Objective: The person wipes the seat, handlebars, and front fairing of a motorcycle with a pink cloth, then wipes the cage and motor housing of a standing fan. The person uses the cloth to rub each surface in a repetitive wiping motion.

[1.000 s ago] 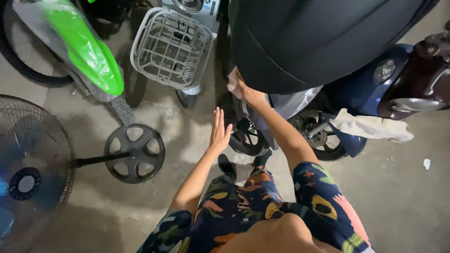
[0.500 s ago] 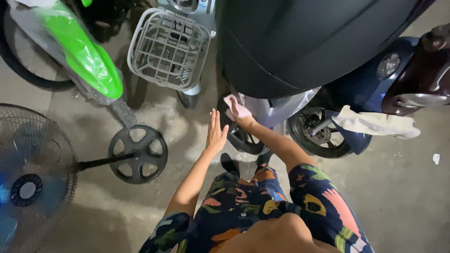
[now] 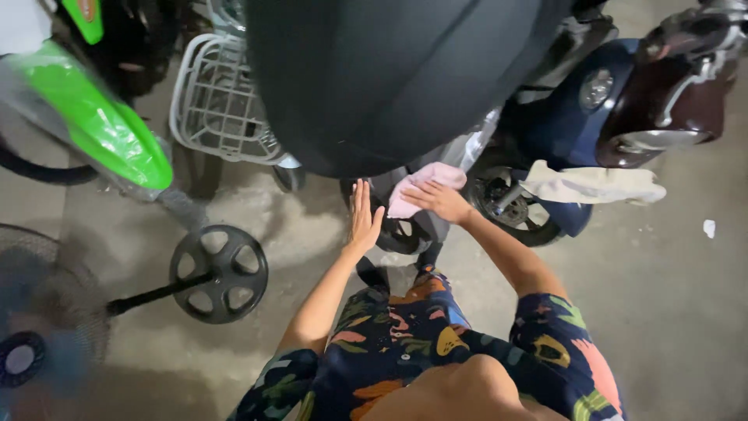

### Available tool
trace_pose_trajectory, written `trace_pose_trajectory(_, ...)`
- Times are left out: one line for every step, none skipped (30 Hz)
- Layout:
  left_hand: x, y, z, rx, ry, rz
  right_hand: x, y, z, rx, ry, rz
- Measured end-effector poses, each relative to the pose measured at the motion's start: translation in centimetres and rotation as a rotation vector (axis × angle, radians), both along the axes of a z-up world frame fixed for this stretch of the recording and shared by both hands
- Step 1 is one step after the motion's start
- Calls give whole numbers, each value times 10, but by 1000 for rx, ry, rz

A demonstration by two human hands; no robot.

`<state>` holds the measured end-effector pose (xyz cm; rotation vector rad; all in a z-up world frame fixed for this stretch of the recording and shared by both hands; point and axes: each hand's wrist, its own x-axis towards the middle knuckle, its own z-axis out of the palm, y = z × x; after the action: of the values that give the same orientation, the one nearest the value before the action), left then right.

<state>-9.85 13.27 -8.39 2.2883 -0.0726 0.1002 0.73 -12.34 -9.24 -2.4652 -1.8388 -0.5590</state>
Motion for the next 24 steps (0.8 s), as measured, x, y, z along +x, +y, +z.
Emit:
trace_pose_trajectory(5,-8,-3,-7,-19,25,6,-3,2,46,12,19)
trace_pose_trajectory(10,-17,-6,-15,-38,50,13,-7,5,93,24,37)
trace_pose_trajectory(13,-25,-5,-13,-37,37,10,-3,-3,95,24,24)
trace_pose_trajectory(17,-33,-5,-11,-58,51,8,2,-11,89,31,13)
trace_pose_trajectory(21,-41,-5,-9,-80,70,7,5,-19,82,39,7)
trace_pose_trajectory(27,-49,-6,-8,-79,61,5,5,-31,84,39,-2)
trace_pose_trajectory(29,-56,-7,0,-90,66,0,6,-42,93,187,36)
trace_pose_trajectory(32,-63,-8,8,-101,70,-5,7,-54,103,335,73)
trace_pose_trajectory(32,-69,-8,12,-101,69,-9,-4,-77,107,336,73)
trace_pose_trajectory(33,-76,-9,4,-95,79,-12,-14,-101,76,230,39)
trace_pose_trajectory(33,-81,-9,-2,-90,93,-14,-22,-124,45,125,9)
trace_pose_trajectory(33,-84,-2,3,-90,97,-15,-39,-120,50,125,13)
trace_pose_trajectory(33,-90,4,7,-57,121,-16,-59,-115,126,198,-49)
trace_pose_trajectory(32,-95,9,12,-25,145,-17,-79,-111,201,270,-111)
trace_pose_trajectory(34,-100,8,6,-23,149,-10,-83,-104,194,272,-108)
trace_pose_trajectory(36,-105,6,-7,-13,180,-4,-86,-97,425,416,-318)
trace_pose_trajectory(35,-108,4,-18,1,213,0,-87,-90,655,560,-529)
trace_pose_trajectory(36,-114,2,-21,5,221,14,-84,-75,648,565,-524)
trace_pose_trajectory(38,-116,0,-56,-22,242,28,-76,-61,848,690,-638)
trace_pose_trajectory(39,-118,-1,-91,-49,262,41,-68,-46,1048,814,-752)
trace_pose_trajectory(39,-119,-2,-87,-52,273,67,-68,-84,1047,819,-740)
trace_pose_trajectory(39,-121,-3,-111,-41,278,93,-67,-122,1347,941,-947)
trace_pose_trajectory(40,-122,-3,-139,-31,284,119,-66,-159,1648,1051,-1157)
trace_pose_trajectory(40,-122,2,-138,-36,295,114,-57,-128,1643,1058,-1145)
